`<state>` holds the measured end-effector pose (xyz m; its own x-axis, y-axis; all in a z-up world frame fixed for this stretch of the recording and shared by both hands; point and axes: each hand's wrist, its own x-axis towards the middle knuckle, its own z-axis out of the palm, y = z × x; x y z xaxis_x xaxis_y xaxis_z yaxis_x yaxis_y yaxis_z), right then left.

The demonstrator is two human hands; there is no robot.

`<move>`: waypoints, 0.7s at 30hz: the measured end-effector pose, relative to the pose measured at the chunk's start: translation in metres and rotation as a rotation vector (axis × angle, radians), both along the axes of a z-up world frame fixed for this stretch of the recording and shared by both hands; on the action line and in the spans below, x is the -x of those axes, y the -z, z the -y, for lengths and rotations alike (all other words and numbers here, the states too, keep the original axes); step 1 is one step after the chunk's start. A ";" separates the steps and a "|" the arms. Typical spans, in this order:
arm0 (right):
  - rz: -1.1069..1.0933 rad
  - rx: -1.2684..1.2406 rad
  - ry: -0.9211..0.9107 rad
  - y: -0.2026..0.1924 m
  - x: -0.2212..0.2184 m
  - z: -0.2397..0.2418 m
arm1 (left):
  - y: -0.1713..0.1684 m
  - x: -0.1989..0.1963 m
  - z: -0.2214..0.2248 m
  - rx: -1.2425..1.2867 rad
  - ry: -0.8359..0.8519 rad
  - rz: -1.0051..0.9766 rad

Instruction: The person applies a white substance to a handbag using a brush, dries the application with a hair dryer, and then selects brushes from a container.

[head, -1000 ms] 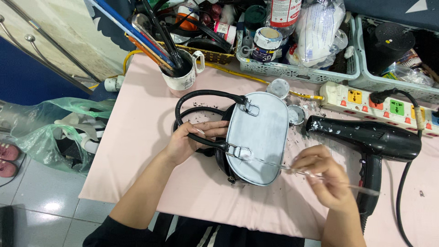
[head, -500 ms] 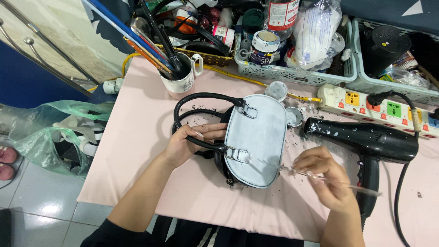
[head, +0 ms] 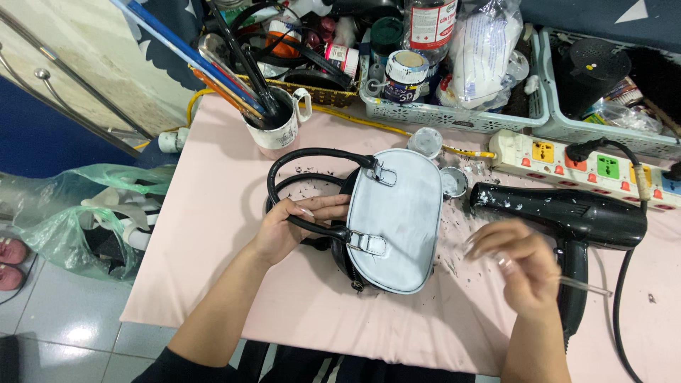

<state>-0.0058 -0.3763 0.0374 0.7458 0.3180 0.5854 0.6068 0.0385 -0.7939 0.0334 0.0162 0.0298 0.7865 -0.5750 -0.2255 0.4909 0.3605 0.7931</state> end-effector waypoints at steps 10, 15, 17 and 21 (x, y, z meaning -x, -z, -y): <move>-0.155 -0.098 0.380 -0.025 -0.025 -0.002 | -0.004 0.000 -0.022 -0.304 -0.126 0.177; -0.221 -0.332 0.415 -0.016 -0.030 0.019 | -0.016 0.008 -0.027 -0.401 -0.591 0.458; -0.229 -0.360 0.433 -0.010 -0.032 0.027 | -0.026 0.014 -0.023 -0.669 -0.691 0.728; -0.280 -0.399 0.440 0.000 -0.036 0.033 | -0.042 0.023 -0.010 -1.169 -0.647 1.102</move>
